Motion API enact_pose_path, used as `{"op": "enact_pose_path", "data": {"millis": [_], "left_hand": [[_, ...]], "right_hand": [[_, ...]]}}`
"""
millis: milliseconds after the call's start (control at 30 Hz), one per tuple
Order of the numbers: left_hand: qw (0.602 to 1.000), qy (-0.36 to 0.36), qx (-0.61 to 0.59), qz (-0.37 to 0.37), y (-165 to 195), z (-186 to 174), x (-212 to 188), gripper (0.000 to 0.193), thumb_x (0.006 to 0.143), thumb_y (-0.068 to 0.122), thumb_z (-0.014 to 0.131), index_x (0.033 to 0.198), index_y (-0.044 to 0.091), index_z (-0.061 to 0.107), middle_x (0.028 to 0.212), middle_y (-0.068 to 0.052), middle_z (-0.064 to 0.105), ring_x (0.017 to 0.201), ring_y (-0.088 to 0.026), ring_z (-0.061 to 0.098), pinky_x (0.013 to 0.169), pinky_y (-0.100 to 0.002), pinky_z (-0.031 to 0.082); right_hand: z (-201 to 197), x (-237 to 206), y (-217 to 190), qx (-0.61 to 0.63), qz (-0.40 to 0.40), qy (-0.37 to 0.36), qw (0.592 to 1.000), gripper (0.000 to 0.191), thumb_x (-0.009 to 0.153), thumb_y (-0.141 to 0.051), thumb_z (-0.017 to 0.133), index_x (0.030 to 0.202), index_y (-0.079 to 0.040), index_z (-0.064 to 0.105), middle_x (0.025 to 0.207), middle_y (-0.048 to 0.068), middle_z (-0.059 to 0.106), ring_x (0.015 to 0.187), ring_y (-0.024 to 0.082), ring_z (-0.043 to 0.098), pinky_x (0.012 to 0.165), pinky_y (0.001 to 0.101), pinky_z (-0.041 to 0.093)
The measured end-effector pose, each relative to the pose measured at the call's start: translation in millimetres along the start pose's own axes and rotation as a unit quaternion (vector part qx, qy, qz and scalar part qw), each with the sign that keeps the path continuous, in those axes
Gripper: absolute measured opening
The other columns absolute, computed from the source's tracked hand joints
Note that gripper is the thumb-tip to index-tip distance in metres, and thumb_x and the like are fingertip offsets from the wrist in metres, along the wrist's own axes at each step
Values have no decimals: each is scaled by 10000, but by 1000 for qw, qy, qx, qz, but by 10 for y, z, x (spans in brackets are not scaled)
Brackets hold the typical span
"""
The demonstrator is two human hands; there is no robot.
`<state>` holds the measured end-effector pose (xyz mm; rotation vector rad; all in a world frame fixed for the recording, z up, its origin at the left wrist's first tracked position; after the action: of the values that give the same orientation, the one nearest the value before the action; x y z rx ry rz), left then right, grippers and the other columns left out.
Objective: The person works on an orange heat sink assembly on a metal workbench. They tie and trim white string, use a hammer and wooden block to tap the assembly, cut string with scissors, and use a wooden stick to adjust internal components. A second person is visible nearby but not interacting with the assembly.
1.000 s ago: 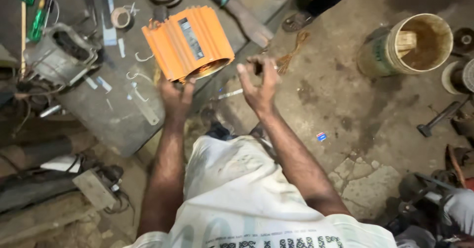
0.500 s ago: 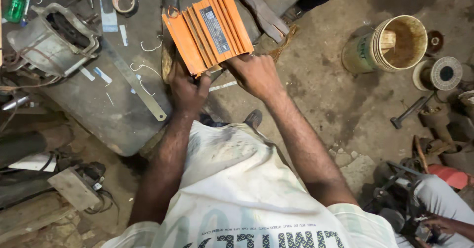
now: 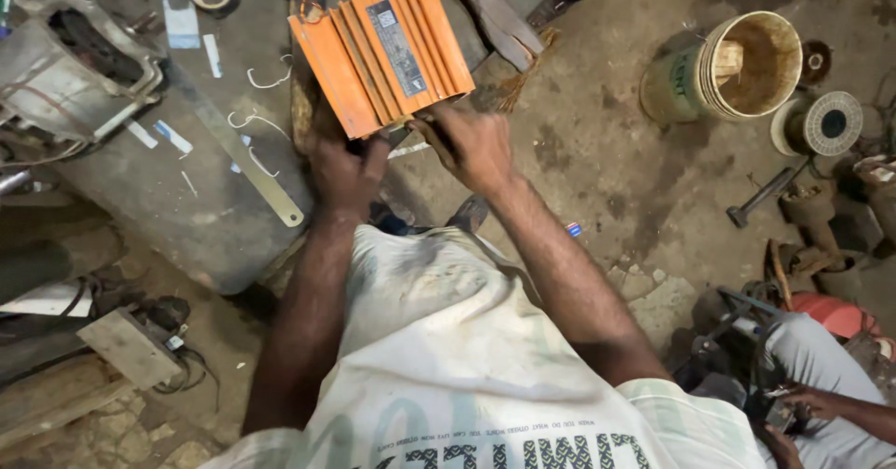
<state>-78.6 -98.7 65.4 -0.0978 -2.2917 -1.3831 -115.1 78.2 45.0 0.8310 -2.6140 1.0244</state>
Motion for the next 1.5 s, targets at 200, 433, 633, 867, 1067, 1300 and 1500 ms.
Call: {"op": "enact_pose_path", "data": {"millis": [200, 433, 633, 867, 1067, 1300, 1500], "left_hand": [[993, 111, 21, 46, 379, -7, -236, 433, 877, 11, 657, 1240, -157, 489, 1173, -289, 615, 1040, -375, 652, 900, -423, 542], [998, 10, 51, -36, 216, 585, -460, 144, 990, 8, 685, 1130, -17, 665, 937, -119, 770, 825, -189, 777, 757, -290, 614], [985, -58, 28, -158, -163, 1149, -203, 143, 1026, 145, 652, 1050, 16, 707, 864, -125, 764, 757, -233, 776, 680, -361, 585], [977, -43, 166, -129, -149, 1689, 155, 212, 1037, 242, 643, 1015, 57, 742, 859, -190, 737, 801, -405, 718, 712, -479, 555], [965, -44, 193, -169, -272, 1910, 245, 226, 989, 266, 686, 945, 51, 742, 731, -167, 715, 683, -388, 703, 644, -474, 540], [970, -32, 127, -204, -468, 2158, 312, 246, 1014, 260, 622, 961, 36, 710, 741, -168, 706, 684, -374, 719, 646, -465, 543], [965, -34, 178, -191, -587, 2227, 462, 249, 1046, 269, 625, 996, 48, 728, 849, -222, 714, 826, -458, 693, 725, -536, 531]], "right_hand": [[-178, -265, 473, 184, 148, 106, 966, 177, 983, -62, 756, 1143, -25, 691, 684, 53, 708, 581, 129, 716, 504, 283, 519], [-304, -140, 564, -72, -91, 110, 987, 203, 919, -113, 736, 1122, -120, 726, 715, 59, 671, 529, 211, 614, 502, 361, 470], [-132, -52, 1018, -98, -91, 68, 989, 102, 958, -185, 740, 1029, -155, 673, 721, 48, 662, 562, 235, 621, 534, 395, 485], [-124, -185, 1374, 137, 71, 69, 986, 209, 1020, -129, 703, 1214, -113, 626, 859, 150, 698, 750, 326, 711, 637, 419, 561], [-142, 84, 1705, -59, -63, 56, 995, 290, 928, -184, 748, 1216, -164, 720, 692, 39, 665, 531, 240, 637, 480, 401, 470], [-97, 212, 2022, -55, -84, 53, 994, 141, 984, -183, 724, 1112, -123, 724, 763, 40, 690, 614, 234, 676, 555, 375, 509], [205, -16, 2093, 244, 110, 17, 963, 165, 926, -64, 717, 1087, -24, 706, 726, 90, 688, 599, 192, 674, 566, 321, 533]]}}
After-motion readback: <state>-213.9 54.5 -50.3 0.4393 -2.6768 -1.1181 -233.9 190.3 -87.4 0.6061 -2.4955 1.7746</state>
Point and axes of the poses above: each hand's wrist, its own x-axis towards the middle knuckle, its own z-axis out of the palm, y = z × x, the point moved 8 cm from there along x, towards the middle knuckle
